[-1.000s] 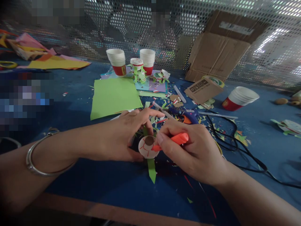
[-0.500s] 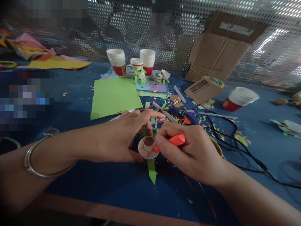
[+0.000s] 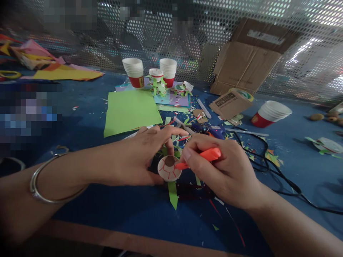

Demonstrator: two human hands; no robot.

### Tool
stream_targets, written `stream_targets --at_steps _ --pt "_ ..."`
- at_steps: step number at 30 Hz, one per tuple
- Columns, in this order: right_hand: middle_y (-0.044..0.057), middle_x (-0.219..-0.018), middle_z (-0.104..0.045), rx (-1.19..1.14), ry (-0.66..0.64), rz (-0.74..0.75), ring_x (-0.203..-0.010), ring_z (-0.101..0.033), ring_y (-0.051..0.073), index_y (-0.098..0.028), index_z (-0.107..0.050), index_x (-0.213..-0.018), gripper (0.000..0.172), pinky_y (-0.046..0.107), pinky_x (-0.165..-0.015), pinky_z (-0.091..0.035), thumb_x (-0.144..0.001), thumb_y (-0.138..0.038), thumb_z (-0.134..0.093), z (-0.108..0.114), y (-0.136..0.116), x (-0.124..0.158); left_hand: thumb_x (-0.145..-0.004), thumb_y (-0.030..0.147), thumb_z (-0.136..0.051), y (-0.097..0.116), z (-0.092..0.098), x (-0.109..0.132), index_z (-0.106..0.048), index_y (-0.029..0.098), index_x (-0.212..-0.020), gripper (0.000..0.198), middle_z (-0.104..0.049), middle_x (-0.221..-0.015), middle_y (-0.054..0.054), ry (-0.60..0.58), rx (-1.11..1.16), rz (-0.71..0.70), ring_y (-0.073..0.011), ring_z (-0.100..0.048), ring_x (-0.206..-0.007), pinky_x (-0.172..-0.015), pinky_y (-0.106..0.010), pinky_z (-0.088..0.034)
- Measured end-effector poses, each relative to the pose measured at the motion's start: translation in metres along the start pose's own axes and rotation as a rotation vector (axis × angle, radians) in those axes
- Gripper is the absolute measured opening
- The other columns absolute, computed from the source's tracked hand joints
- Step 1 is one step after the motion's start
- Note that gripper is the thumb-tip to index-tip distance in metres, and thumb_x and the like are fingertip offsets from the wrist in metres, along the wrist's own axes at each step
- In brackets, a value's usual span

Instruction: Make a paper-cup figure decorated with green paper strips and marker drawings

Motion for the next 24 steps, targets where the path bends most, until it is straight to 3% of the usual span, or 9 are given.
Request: stream_targets --at_steps 5,10,14,20,24 --pt "-0.002 -0.060 -0.060 -0.039 0.179 -0.065 -0.046 -0.049 0.011 -0.022 -0.066 -0.079 0.028 0.029 -0.046 -0.038 -0.102 -0.036 -0.057 0.000 -0.001 0.002 -0.080 0.039 -0.074 0.006 0.011 0.003 -0.040 0.026 -0.147 0.076 -0.067 -0.119 -0.007 -0.035 -0.002 0.062 -0.0315 -0.056 -0.114 -0.096 -0.046 -0.037" --pt "0.001 -0.059 -0.061 -0.004 0.282 -0.038 -0.046 -0.052 0.013 -0.023 -0.065 -0.077 0.030 0.030 -0.041 -0.036 -0.103 -0.035 -0.055 0.004 -0.001 0.003 -0.089 0.036 -0.065 0.003 0.011 0.001 -0.067 0.026 -0.115 0.028 -0.067 -0.109 -0.004 0.061 -0.168 0.052 -0.0300 -0.054 -0.110 -0.094 -0.044 -0.036" --pt "0.000 -0.057 -0.059 0.011 0.353 -0.004 -0.048 -0.054 0.013 -0.024 -0.064 -0.075 0.030 0.030 -0.041 -0.034 -0.103 -0.035 -0.057 0.008 -0.003 0.005 -0.086 0.036 -0.067 0.003 0.009 -0.002 -0.067 0.025 -0.117 0.033 -0.068 -0.109 -0.005 0.089 -0.199 0.073 -0.0298 -0.054 -0.109 -0.093 -0.044 -0.036" --pt "-0.001 -0.060 -0.060 0.051 0.410 0.085 -0.051 -0.052 0.013 -0.024 -0.062 -0.075 0.027 0.031 -0.050 -0.039 -0.101 -0.029 -0.058 0.010 -0.006 0.006 -0.082 0.032 -0.069 0.010 0.007 -0.004 -0.074 0.025 -0.094 0.015 -0.068 -0.096 -0.004 0.001 -0.212 0.084 -0.0294 -0.055 -0.103 -0.090 -0.043 -0.034" --pt "0.001 -0.063 -0.060 0.064 0.397 0.079 -0.051 -0.051 0.014 -0.024 -0.061 -0.075 0.027 0.033 -0.049 -0.036 -0.101 -0.030 -0.057 0.011 -0.005 0.005 -0.083 0.031 -0.071 0.013 0.007 -0.003 -0.077 0.026 -0.092 0.012 -0.072 -0.093 -0.003 -0.020 -0.224 0.082 -0.0292 -0.056 -0.103 -0.095 -0.045 -0.031"
Point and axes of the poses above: each hand's wrist, its own x-axis away from the middle knuckle, its own z-axis out of the back of the hand, y = z × x, the point moved 3 cm from there along -x, towards the middle knuckle
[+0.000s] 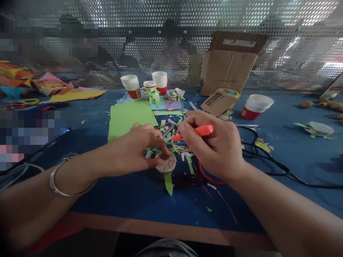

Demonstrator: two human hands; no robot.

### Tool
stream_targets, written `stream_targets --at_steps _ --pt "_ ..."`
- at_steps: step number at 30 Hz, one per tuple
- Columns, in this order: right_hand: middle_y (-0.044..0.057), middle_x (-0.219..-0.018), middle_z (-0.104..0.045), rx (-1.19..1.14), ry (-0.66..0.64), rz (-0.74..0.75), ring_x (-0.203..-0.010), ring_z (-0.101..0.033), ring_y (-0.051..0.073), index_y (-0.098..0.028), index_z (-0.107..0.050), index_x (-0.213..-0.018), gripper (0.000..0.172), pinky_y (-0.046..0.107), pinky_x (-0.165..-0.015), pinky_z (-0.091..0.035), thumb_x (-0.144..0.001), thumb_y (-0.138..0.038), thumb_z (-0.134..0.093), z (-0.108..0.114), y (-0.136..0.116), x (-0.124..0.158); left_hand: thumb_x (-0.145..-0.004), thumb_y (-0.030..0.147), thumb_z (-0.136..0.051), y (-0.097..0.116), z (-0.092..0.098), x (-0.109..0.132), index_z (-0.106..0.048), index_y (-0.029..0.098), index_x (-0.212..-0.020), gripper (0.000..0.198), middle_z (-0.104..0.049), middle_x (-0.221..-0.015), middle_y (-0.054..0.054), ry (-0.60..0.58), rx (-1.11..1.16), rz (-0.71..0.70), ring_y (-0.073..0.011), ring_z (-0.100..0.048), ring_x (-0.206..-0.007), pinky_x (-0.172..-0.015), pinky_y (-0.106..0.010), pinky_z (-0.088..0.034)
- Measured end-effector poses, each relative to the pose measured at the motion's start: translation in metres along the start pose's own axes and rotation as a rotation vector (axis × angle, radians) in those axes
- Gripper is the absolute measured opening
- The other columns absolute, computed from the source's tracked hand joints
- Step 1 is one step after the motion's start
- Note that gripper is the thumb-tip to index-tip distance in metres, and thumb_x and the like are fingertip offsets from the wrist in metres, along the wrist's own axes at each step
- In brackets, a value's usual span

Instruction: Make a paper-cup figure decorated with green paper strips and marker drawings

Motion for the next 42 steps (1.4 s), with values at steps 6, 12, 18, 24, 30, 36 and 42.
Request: stream_targets --at_steps 6,12,18,24,30,36,42 --pt "0.001 -0.065 -0.063 0.068 0.026 0.060 -0.053 -0.052 0.014 -0.023 -0.067 -0.078 0.025 0.032 -0.050 -0.037 -0.100 -0.032 -0.058 0.001 -0.002 0.002 -0.086 0.033 -0.069 0.007 0.001 -0.003 -0.079 0.025 -0.088 0.013 -0.075 -0.091 -0.005 0.023 -0.127 -0.040 -0.0293 -0.059 -0.100 -0.096 -0.048 -0.028" --pt "-0.001 -0.063 -0.062 0.049 0.108 0.103 -0.051 -0.052 0.012 -0.022 -0.071 -0.078 0.022 0.031 -0.050 -0.038 -0.097 -0.028 -0.062 0.000 0.000 0.002 -0.089 0.027 -0.064 0.013 -0.004 -0.007 -0.079 0.021 -0.082 0.018 -0.071 -0.086 -0.006 0.042 -0.366 -0.147 -0.0249 -0.059 -0.089 -0.085 -0.044 -0.027" --pt "-0.002 -0.058 -0.062 0.040 0.124 0.100 -0.046 -0.050 0.011 -0.022 -0.070 -0.078 0.022 0.030 -0.047 -0.037 -0.097 -0.028 -0.062 0.001 0.007 0.001 -0.087 0.025 -0.069 0.002 -0.005 -0.006 -0.078 0.025 -0.093 0.011 -0.074 -0.095 0.000 0.007 -0.123 -0.088 -0.0209 -0.064 -0.092 -0.088 -0.041 -0.027" --pt "-0.001 -0.059 -0.062 0.057 0.148 0.107 -0.045 -0.050 0.012 -0.023 -0.070 -0.076 0.025 0.031 -0.047 -0.036 -0.098 -0.032 -0.063 0.003 0.007 -0.001 -0.089 0.021 -0.067 -0.004 -0.005 -0.006 -0.076 0.023 -0.098 0.013 -0.073 -0.098 -0.002 -0.031 -0.061 -0.094 -0.0214 -0.063 -0.094 -0.094 -0.040 -0.028" --pt "-0.002 -0.059 -0.062 0.072 0.130 0.126 -0.046 -0.051 0.012 -0.024 -0.069 -0.077 0.023 0.032 -0.048 -0.039 -0.097 -0.030 -0.063 0.003 0.007 -0.001 -0.089 0.020 -0.068 -0.006 -0.004 -0.007 -0.073 0.020 -0.095 0.008 -0.067 -0.099 -0.002 -0.058 0.003 -0.073 -0.0194 -0.060 -0.092 -0.095 -0.038 -0.031" --pt "-0.001 -0.060 -0.061 0.122 0.109 0.179 -0.052 -0.052 0.013 -0.024 -0.064 -0.070 0.028 0.032 -0.052 -0.040 -0.097 -0.028 -0.061 0.003 0.004 -0.001 -0.089 0.022 -0.068 -0.003 -0.004 -0.008 -0.076 0.023 -0.100 0.013 -0.068 -0.099 -0.003 -0.032 -0.081 -0.061 -0.0231 -0.060 -0.098 -0.097 -0.041 -0.030" --pt "-0.002 -0.061 -0.062 0.123 0.084 0.224 -0.054 -0.055 0.015 -0.025 -0.062 -0.069 0.027 0.033 -0.052 -0.040 -0.096 -0.025 -0.062 0.002 0.003 0.000 -0.089 0.020 -0.068 -0.006 -0.004 -0.010 -0.073 0.020 -0.094 0.007 -0.068 -0.095 -0.002 -0.085 0.012 -0.026 -0.0187 -0.060 -0.090 -0.089 -0.034 -0.035"
Point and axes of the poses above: each hand's wrist, its own x-axis away from the middle knuckle, its own z-axis out of the back of the hand, y = z × x, the point moved 3 cm from there along -x, towards the middle knuckle
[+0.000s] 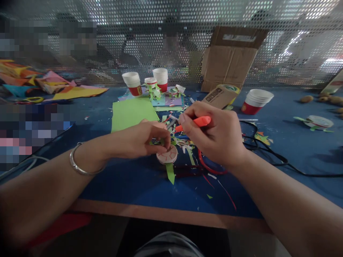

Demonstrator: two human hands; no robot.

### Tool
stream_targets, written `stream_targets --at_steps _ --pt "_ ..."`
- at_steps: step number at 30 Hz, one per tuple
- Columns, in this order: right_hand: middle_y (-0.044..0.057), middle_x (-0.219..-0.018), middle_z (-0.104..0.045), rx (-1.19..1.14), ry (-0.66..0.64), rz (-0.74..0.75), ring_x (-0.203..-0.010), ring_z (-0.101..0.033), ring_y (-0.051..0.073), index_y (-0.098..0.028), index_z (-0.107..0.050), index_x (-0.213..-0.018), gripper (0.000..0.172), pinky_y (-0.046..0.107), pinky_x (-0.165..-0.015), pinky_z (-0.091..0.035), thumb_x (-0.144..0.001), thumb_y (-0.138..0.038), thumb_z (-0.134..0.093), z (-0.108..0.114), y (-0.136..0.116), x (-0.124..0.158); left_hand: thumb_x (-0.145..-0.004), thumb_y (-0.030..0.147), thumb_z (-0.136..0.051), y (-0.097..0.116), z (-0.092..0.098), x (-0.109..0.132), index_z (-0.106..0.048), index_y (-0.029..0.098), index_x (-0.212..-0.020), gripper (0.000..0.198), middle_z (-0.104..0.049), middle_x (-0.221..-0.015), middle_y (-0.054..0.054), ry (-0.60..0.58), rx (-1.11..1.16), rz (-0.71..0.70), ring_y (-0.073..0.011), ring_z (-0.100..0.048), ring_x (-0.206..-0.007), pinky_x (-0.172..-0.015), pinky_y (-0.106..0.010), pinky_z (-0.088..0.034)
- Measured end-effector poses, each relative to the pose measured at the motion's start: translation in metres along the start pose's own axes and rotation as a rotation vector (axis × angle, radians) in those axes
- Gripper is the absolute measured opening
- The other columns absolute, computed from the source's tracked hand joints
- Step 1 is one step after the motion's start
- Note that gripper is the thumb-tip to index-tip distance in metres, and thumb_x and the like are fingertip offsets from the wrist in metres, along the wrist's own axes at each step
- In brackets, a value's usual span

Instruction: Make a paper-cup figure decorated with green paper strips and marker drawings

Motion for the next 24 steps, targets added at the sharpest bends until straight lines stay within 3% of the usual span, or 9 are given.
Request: stream_targets --at_steps 7,15,20,24 --pt "-0.003 -0.060 -0.061 0.023 0.015 0.006 -0.051 -0.051 0.013 -0.024 -0.064 -0.074 0.022 0.031 -0.052 -0.040 -0.095 -0.022 -0.062 0.002 -0.001 0.000 -0.086 0.026 -0.074 0.001 0.001 0.002 -0.076 0.024 -0.099 0.013 -0.071 -0.098 -0.001 0.055 -0.015 -0.046 -0.0200 -0.062 -0.097 -0.094 -0.036 -0.033" --pt "-0.004 -0.060 -0.062 0.034 0.024 0.033 -0.052 -0.052 0.011 -0.023 -0.063 -0.071 0.024 0.030 -0.051 -0.039 -0.095 -0.024 -0.064 0.000 -0.001 0.000 -0.087 0.026 -0.073 0.004 -0.001 0.001 -0.075 0.022 -0.098 0.012 -0.074 -0.096 0.000 0.034 -0.025 -0.047 -0.0206 -0.063 -0.097 -0.096 -0.041 -0.029" --pt "-0.003 -0.060 -0.062 0.062 -0.001 0.009 -0.053 -0.054 0.013 -0.025 -0.064 -0.074 0.022 0.031 -0.051 -0.038 -0.096 -0.028 -0.064 0.000 -0.002 0.002 -0.092 0.028 -0.063 0.004 -0.001 -0.001 -0.074 0.020 -0.091 0.013 -0.073 -0.093 -0.003 0.199 -0.124 -0.101 -0.0237 -0.061 -0.098 -0.097 -0.045 -0.029" --pt "-0.002 -0.060 -0.063 0.069 -0.001 -0.014 -0.051 -0.052 0.014 -0.027 -0.063 -0.073 0.024 0.033 -0.051 -0.038 -0.097 -0.028 -0.064 0.002 -0.003 0.002 -0.096 0.028 -0.057 -0.007 0.006 -0.001 -0.069 0.016 -0.092 0.018 -0.071 -0.086 -0.002 0.350 0.001 -0.053 -0.0170 -0.061 -0.080 -0.082 -0.035 -0.040"
Point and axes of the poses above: each hand's wrist, its own x-axis away from the middle knuckle, its own z-axis out of the back of the hand, y = z × x, the point moved 3 cm from there along -x, towards the middle knuckle
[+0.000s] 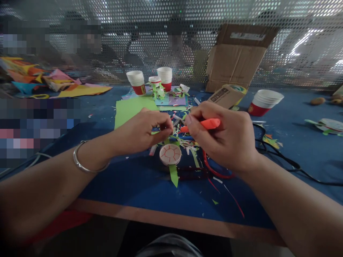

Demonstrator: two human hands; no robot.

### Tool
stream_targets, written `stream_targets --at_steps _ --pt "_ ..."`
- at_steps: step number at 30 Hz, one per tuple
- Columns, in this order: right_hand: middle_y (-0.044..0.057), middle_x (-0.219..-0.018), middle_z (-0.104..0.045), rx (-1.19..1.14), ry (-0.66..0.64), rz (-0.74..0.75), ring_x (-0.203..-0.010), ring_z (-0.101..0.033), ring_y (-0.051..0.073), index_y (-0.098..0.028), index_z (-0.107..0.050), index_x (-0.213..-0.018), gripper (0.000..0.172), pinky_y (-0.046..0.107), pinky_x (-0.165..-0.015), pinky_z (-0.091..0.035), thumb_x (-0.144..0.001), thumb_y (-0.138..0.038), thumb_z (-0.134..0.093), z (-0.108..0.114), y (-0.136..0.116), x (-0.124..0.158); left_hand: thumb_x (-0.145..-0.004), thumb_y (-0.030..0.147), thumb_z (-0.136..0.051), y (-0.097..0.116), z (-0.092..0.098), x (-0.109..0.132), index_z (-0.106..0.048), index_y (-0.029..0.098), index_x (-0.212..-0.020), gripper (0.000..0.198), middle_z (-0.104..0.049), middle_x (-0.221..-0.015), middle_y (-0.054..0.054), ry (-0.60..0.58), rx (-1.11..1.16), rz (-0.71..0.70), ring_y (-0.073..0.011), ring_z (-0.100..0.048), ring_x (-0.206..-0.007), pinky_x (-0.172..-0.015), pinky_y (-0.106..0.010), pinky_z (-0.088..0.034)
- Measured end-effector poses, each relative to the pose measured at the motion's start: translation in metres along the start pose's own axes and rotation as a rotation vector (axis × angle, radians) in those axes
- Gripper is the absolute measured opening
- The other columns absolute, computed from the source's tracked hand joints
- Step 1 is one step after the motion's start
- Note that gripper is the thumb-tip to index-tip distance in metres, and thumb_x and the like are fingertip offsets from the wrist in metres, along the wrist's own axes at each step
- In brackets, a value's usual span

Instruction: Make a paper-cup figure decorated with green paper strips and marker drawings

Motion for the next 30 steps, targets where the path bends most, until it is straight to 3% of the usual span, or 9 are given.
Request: stream_targets --at_steps 3,7,10,13,18,25,30 --pt "-0.002 -0.061 -0.062 -0.012 -0.002 -0.013 -0.051 -0.053 0.015 -0.028 -0.064 -0.075 0.023 0.033 -0.053 -0.041 -0.098 -0.028 -0.062 0.000 0.000 0.000 -0.094 0.027 -0.061 -0.013 0.004 0.000 -0.067 0.015 -0.094 0.013 -0.070 -0.080 -0.001 0.033 0.256 0.142 -0.0132 -0.060 -0.070 -0.068 -0.028 -0.043" --pt "-0.002 -0.067 -0.068 -0.089 0.011 -0.083 -0.051 -0.059 0.015 -0.028 -0.068 -0.086 0.017 0.033 -0.055 -0.046 -0.100 -0.035 -0.062 -0.004 0.003 -0.001 -0.091 0.023 -0.068 -0.022 0.001 0.000 -0.066 0.014 -0.096 0.011 -0.074 -0.082 -0.003 0.019 0.665 0.296 -0.0126 -0.068 -0.073 -0.073 -0.027 -0.052" --pt "-0.001 -0.082 -0.076 -0.142 -0.071 -0.135 -0.048 -0.063 0.014 -0.027 -0.072 -0.104 0.013 0.032 -0.051 -0.047 -0.100 -0.037 -0.063 -0.011 0.007 -0.002 -0.088 0.021 -0.074 -0.019 -0.001 0.001 -0.066 0.014 -0.094 0.012 -0.076 -0.084 -0.003 0.043 0.904 0.321 -0.0124 -0.071 -0.077 -0.076 -0.026 -0.054" --pt "-0.002 -0.080 -0.075 -0.175 -0.137 -0.140 -0.045 -0.063 0.012 -0.028 -0.072 -0.111 0.016 0.029 -0.047 -0.047 -0.097 -0.035 -0.067 -0.018 0.012 -0.002 -0.087 0.017 -0.075 -0.015 -0.004 0.002 -0.066 0.013 -0.090 0.010 -0.077 -0.083 -0.003 0.044 1.074 0.348 -0.0117 -0.073 -0.078 -0.075 -0.024 -0.054" --pt "-0.002 -0.094 -0.077 -0.219 -0.152 -0.130 -0.047 -0.065 0.010 -0.029 -0.073 -0.109 0.015 0.027 -0.052 -0.051 -0.094 -0.031 -0.071 -0.023 0.013 -0.001 -0.087 0.014 -0.075 -0.011 -0.011 0.003 -0.066 0.014 -0.089 0.009 -0.076 -0.080 -0.001 0.021 1.236 0.386 -0.0104 -0.072 -0.076 -0.077 -0.023 -0.054" --pt "0.000 -0.097 -0.076 -0.239 -0.156 -0.143 -0.052 -0.064 0.011 -0.029 -0.073 -0.111 0.020 0.026 -0.049 -0.050 -0.091 -0.026 -0.072 -0.024 0.011 0.000 -0.085 0.017 -0.078 -0.007 -0.017 0.002 -0.065 0.013 -0.086 0.014 -0.073 -0.079 -0.001 -0.021 1.336 0.401 -0.0109 -0.072 -0.075 -0.077 -0.024 -0.054" --pt "0.001 -0.094 -0.074 -0.227 -0.153 -0.130 -0.062 -0.066 0.014 -0.027 -0.074 -0.110 0.019 0.027 -0.054 -0.050 -0.091 -0.024 -0.071 -0.024 0.007 0.000 -0.089 0.012 -0.072 -0.006 -0.017 0.002 -0.062 0.017 -0.097 0.014 -0.072 -0.085 0.000 -0.028 1.345 0.425 -0.0110 -0.070 -0.078 -0.076 -0.024 -0.054"
Point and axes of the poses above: each hand's wrist, its own x-axis away from the middle knuckle, its own z-axis out of the back of the hand, y = z × x, the point moved 3 cm from there along -x, towards the middle knuckle
